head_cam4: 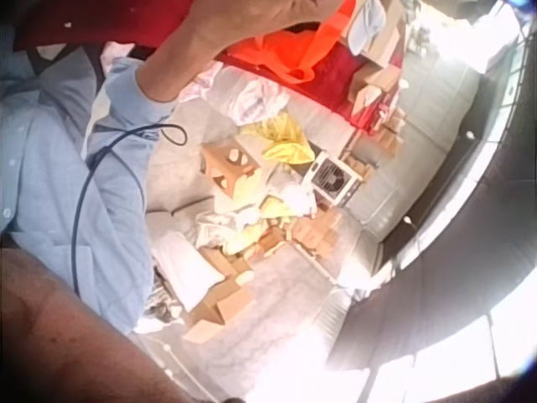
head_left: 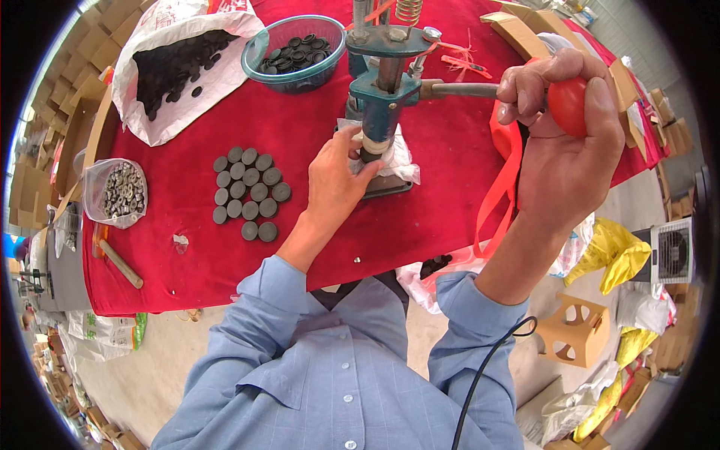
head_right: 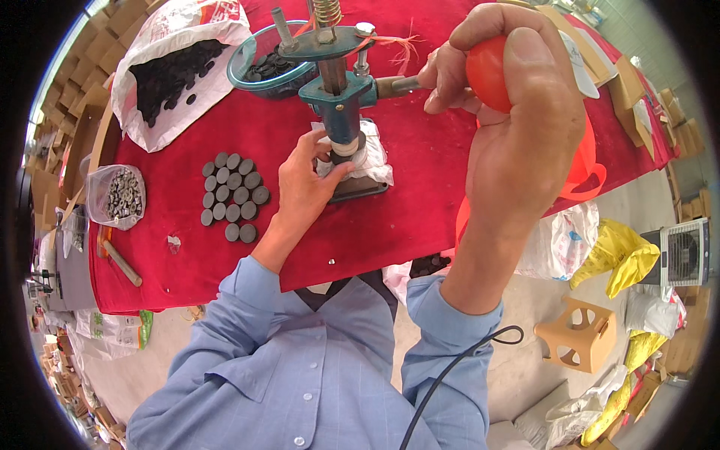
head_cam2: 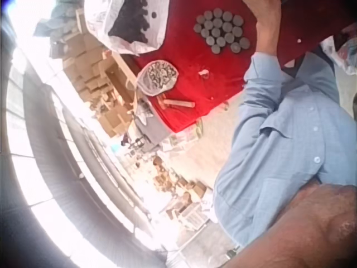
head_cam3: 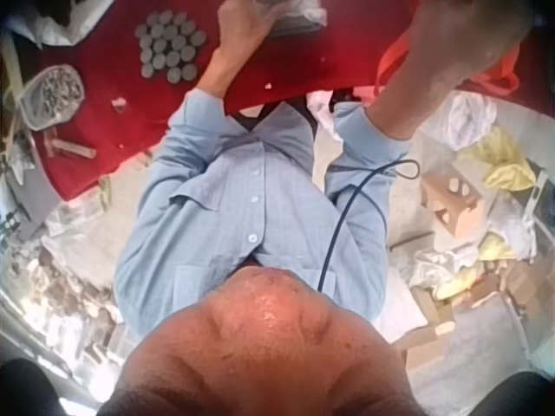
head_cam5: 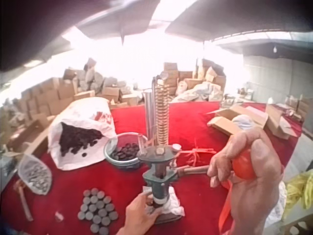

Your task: The person assembles small metal rings into black plastic components using a rubber mallet and a manual press.

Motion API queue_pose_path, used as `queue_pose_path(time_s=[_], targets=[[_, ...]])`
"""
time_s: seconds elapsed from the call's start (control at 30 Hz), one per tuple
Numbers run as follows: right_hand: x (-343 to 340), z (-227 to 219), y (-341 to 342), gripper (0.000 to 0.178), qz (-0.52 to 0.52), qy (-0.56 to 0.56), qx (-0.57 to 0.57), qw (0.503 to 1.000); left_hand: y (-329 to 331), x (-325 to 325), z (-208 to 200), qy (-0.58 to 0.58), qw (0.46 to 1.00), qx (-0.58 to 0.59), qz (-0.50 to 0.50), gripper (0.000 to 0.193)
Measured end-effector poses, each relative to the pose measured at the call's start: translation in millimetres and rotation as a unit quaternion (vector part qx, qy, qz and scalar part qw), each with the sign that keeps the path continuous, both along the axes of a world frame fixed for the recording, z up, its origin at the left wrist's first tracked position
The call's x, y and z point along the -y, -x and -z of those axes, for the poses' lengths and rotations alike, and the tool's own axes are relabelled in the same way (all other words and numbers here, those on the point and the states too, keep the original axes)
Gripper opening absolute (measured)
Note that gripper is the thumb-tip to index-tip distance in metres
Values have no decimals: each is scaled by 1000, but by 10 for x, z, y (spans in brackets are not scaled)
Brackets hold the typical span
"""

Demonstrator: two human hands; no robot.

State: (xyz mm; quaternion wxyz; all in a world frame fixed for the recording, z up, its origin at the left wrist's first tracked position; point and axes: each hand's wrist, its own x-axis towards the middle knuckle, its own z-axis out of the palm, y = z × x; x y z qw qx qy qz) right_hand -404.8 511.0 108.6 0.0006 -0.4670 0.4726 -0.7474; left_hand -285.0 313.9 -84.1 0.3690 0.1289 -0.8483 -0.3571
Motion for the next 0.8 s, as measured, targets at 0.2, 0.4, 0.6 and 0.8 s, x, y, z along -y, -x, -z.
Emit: queue_pose_path(time_s=[0.2, 0.4, 0.6, 0.8], targets=[[-21, 184, -152, 37, 3, 16, -8, 1000, 54, -7, 39, -5, 1000, -5, -19, 74], [-152, 589, -402, 41, 65, 74, -46, 994, 106, 8, 82, -7, 1000, -9, -16, 77], [-202, 1113, -571, 44, 91, 108, -64, 988, -312, 222, -86, 66, 998, 17, -18, 45], [-294, 1407, -718, 44, 103, 107, -23, 989, -1176, 500, -103, 226, 953, 195, -54, 35]])
